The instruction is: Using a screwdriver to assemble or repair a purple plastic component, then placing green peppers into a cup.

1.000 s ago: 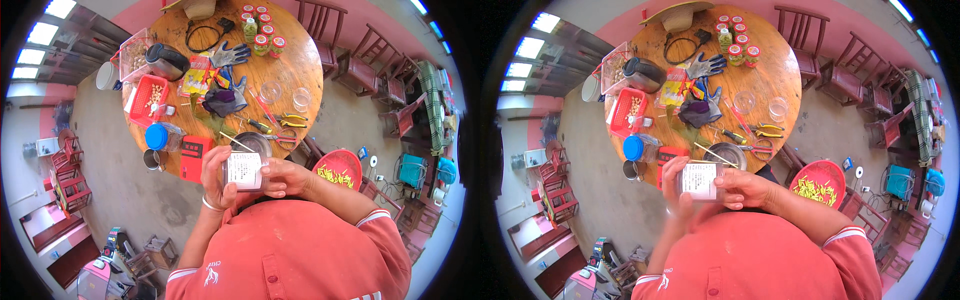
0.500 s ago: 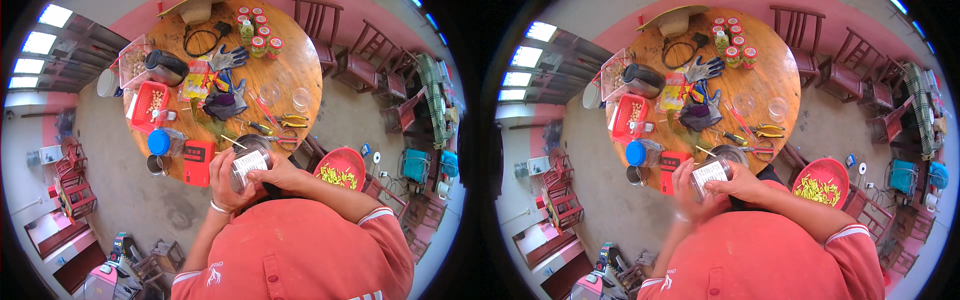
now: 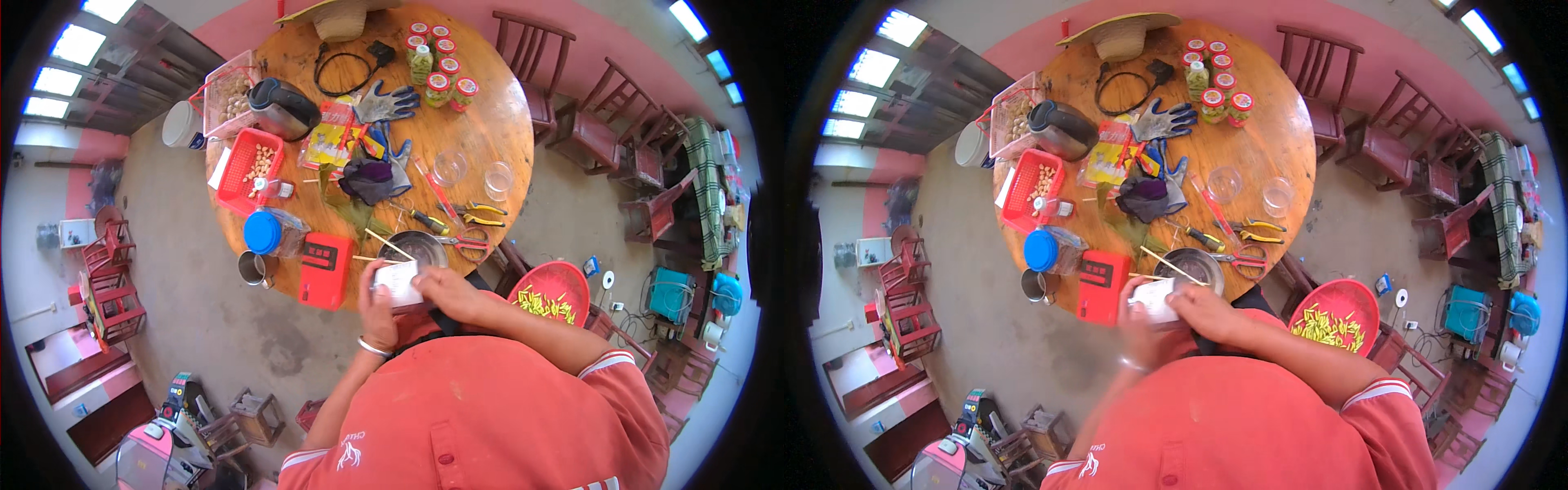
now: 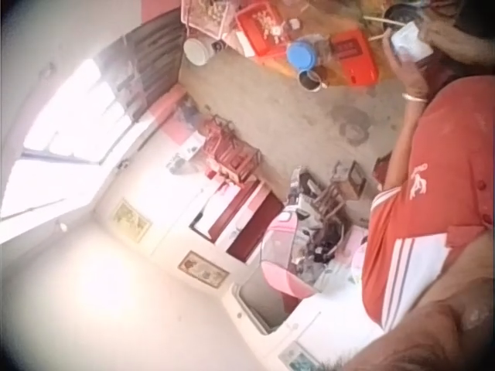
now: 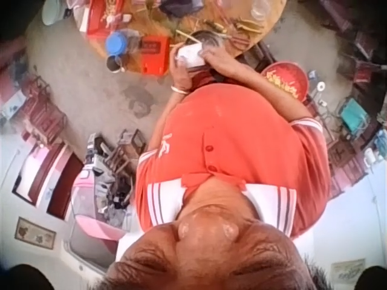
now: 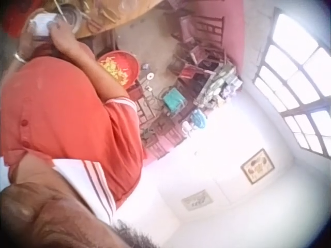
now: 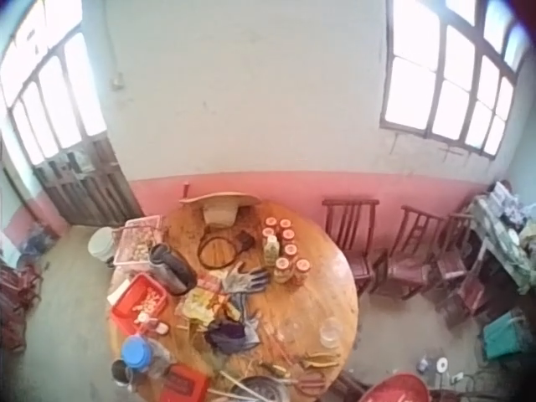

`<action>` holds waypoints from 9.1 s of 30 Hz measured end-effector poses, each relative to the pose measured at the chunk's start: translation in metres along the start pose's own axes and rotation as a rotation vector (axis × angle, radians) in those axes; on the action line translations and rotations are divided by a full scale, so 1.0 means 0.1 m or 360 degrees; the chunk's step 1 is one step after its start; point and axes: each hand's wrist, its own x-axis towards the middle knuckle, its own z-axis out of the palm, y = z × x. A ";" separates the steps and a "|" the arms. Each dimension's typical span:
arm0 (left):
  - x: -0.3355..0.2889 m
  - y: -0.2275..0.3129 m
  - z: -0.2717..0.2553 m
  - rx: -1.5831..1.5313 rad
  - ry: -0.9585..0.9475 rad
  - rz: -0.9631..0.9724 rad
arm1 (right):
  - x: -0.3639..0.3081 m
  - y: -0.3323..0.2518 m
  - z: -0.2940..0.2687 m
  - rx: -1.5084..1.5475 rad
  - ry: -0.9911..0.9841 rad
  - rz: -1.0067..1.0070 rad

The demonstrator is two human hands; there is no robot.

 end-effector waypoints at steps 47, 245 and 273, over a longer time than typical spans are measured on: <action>0.33 0.16 0.19 -0.0051 -0.0424 -0.1378 | 1.48 0.54 -3.18 -0.1651 0.1023 -0.0360; -3.68 -3.61 4.06 0.0736 0.0371 -0.0386 | -1.97 4.04 -4.34 -0.1645 0.0569 -0.1191; -5.29 -4.60 5.49 0.0546 0.1208 -0.1357 | 0.99 3.91 -4.75 -0.1758 -0.0202 -0.1204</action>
